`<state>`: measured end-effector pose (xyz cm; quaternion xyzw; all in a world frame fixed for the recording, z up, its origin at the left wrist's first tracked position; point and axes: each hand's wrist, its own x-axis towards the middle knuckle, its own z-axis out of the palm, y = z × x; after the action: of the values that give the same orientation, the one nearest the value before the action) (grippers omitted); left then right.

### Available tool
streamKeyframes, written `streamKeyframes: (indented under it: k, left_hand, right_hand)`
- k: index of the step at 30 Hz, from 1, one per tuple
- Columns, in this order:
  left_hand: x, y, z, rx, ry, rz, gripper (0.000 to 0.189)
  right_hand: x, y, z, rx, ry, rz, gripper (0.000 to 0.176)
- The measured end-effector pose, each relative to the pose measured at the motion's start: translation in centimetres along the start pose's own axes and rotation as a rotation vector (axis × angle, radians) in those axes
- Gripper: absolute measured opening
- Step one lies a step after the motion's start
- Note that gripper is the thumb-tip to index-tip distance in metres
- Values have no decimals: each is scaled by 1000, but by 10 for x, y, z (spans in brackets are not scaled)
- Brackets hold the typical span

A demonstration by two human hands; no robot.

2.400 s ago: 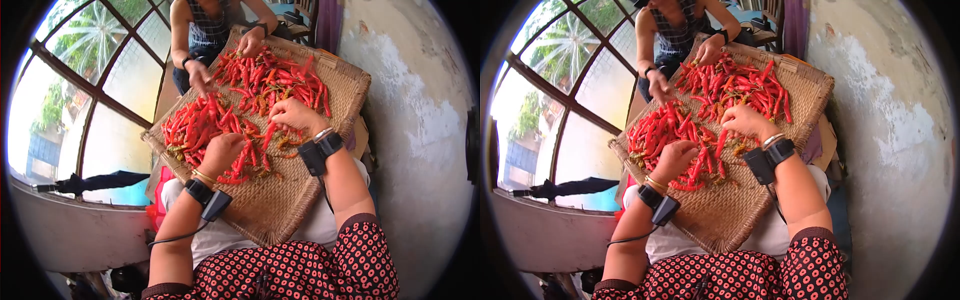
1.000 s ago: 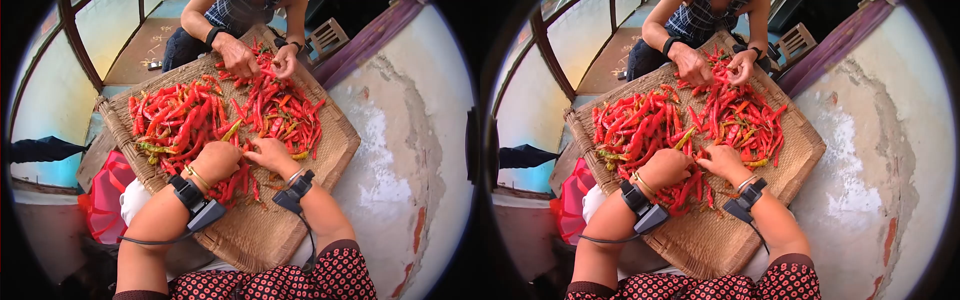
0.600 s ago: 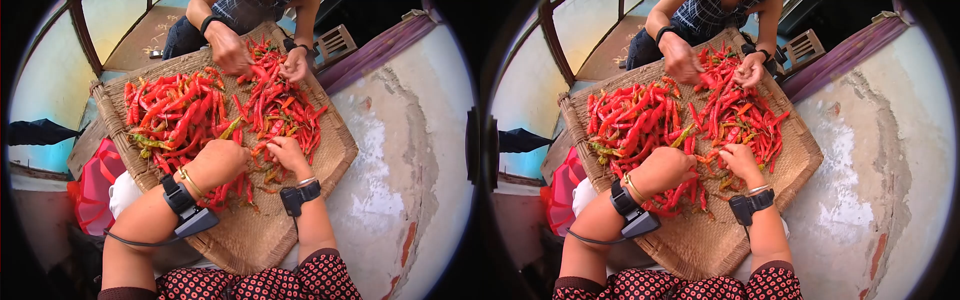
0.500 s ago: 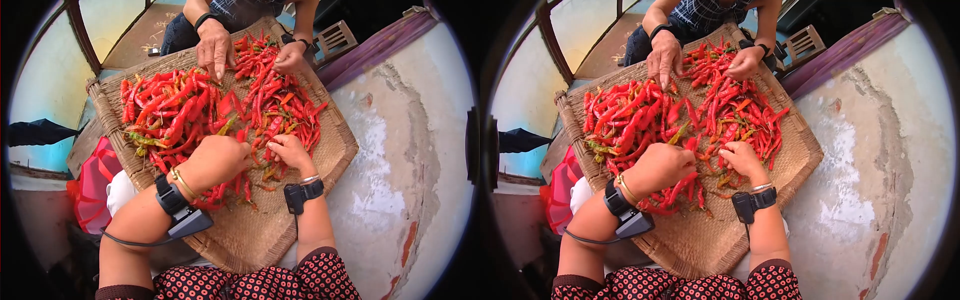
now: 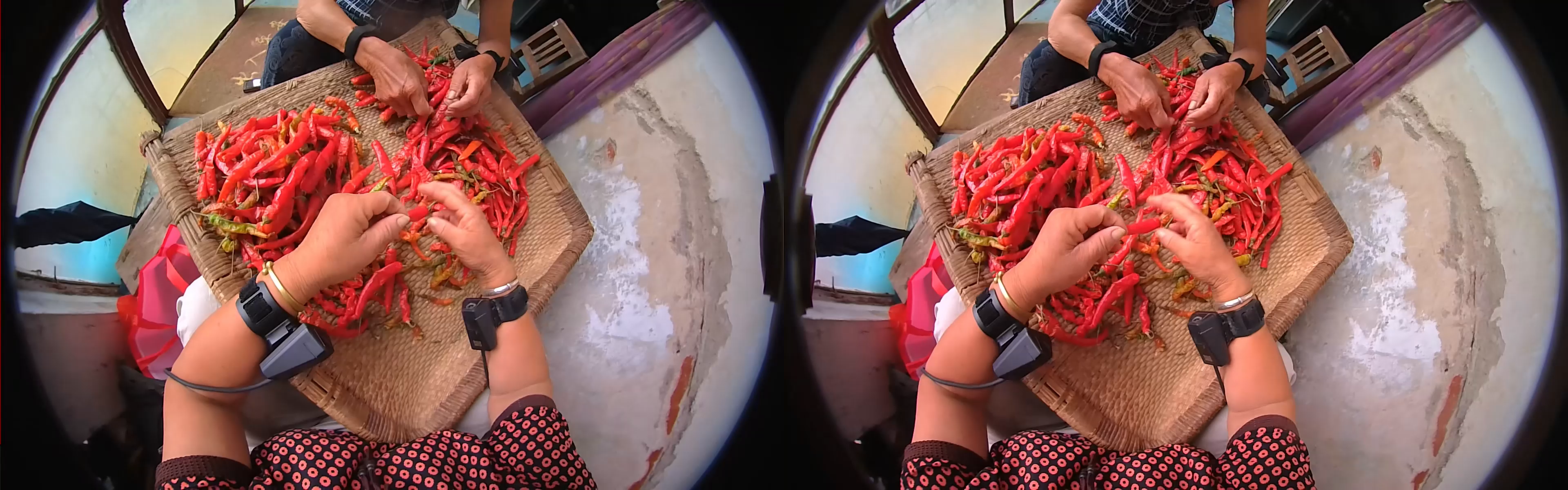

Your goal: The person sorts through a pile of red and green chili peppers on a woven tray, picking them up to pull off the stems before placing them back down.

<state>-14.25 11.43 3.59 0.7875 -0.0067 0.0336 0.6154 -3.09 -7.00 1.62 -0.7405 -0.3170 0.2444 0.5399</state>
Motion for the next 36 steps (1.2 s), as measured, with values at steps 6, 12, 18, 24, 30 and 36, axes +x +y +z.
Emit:
streamKeyframes:
  k: [6,12,18,24,30,36]
  left_hand:
    - [5,-14,-3,-303,0,-199,17]
    - [6,-10,0,-504,-74,-176,19]
    - [6,-15,1,615,-86,44,26]
    - [-2,-29,11,729,-361,79,32]
    - [1,-33,14,765,-514,63,34]
    - [0,-28,14,590,-437,191,35]
  right_hand:
    - [-3,1,1,-267,-136,-120,35]
    - [-6,0,4,-212,-247,60,25]
    - [-3,6,-23,-55,-20,269,25]
    - [4,11,-26,-149,607,-133,29]
    - [2,16,1,-301,52,203,26]
    - [2,11,17,72,7,390,21]
